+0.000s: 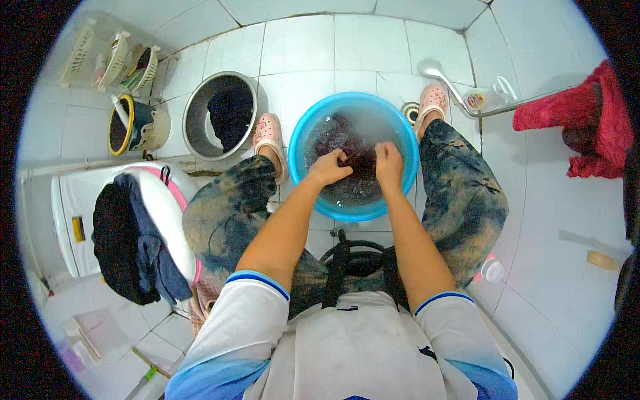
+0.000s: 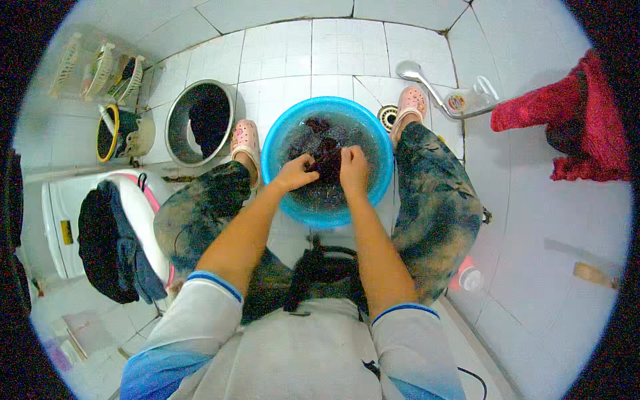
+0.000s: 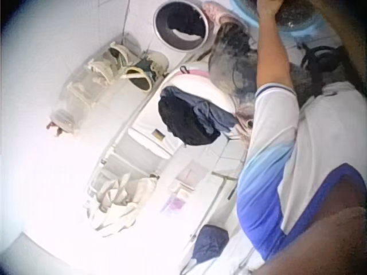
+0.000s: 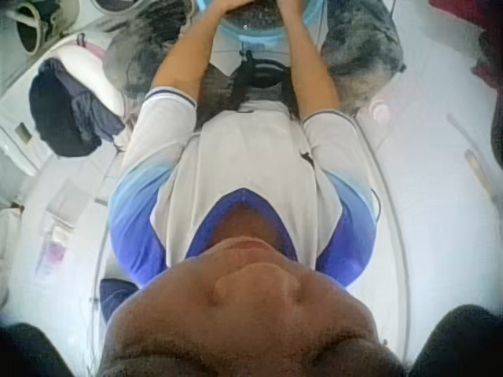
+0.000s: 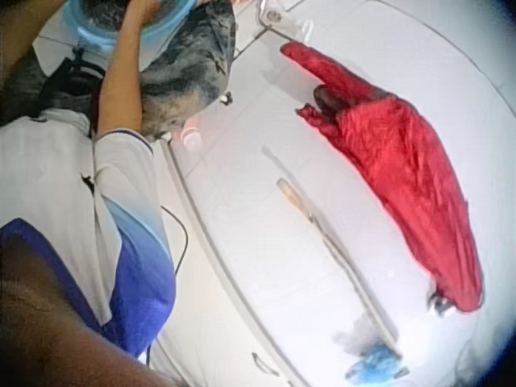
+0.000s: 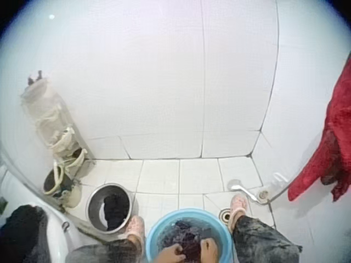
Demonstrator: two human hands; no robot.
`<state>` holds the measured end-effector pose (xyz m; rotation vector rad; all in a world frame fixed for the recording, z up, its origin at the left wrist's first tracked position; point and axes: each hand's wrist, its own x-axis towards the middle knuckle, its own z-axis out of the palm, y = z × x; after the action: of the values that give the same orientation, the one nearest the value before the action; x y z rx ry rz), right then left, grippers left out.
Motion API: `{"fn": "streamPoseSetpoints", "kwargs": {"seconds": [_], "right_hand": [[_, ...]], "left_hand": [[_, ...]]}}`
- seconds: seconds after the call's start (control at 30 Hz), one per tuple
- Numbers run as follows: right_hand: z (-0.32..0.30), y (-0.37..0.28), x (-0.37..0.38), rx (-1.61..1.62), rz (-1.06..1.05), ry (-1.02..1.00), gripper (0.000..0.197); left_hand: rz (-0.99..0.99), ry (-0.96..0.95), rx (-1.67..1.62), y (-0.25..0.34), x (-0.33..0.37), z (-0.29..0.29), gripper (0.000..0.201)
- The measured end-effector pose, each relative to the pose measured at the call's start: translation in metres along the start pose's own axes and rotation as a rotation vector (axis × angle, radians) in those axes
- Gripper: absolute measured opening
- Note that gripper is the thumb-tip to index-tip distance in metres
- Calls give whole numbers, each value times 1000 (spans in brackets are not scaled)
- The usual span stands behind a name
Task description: The person sits on the bathroom floor and hand-washes a dark red cloth in a blue basin filled with water. They repeatedly submerge, wring, and agitate the cloth, then transfer it to a metal bowl. The person opens the toilet lid, pours the soapy water into the toilet, and refills the basin using a handheld shower head.
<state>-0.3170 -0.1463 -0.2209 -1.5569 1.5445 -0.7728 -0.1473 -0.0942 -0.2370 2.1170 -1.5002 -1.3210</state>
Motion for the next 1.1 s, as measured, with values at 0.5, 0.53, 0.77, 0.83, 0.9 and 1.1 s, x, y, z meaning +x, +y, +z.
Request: {"fn": "streamPoseSetpoints", "kwargs": {"seconds": [0.5,0.53,0.77,0.83,0.9,1.1], "right_hand": [[-70,-88,-48,-610,-32,-199,32],[-67,-82,-47,-555,-38,-244,31],[-73,-98,-58,-128,-49,-157,25],[-84,-114,-51,189,19,-146,22],[-101,-160,-62,379,48,-211,23],[-161,-253,-74,547,-143,-288,20]], "left_hand": [[548,491,-554,115,-112,-104,14],[573,476,-617,120,-120,-106,13],[414,420,-920,122,-154,-133,18],[353,361,-997,130,-161,-142,20],[302,396,-992,144,-171,-153,19],[500,308,-966,203,-210,-188,19]]}}
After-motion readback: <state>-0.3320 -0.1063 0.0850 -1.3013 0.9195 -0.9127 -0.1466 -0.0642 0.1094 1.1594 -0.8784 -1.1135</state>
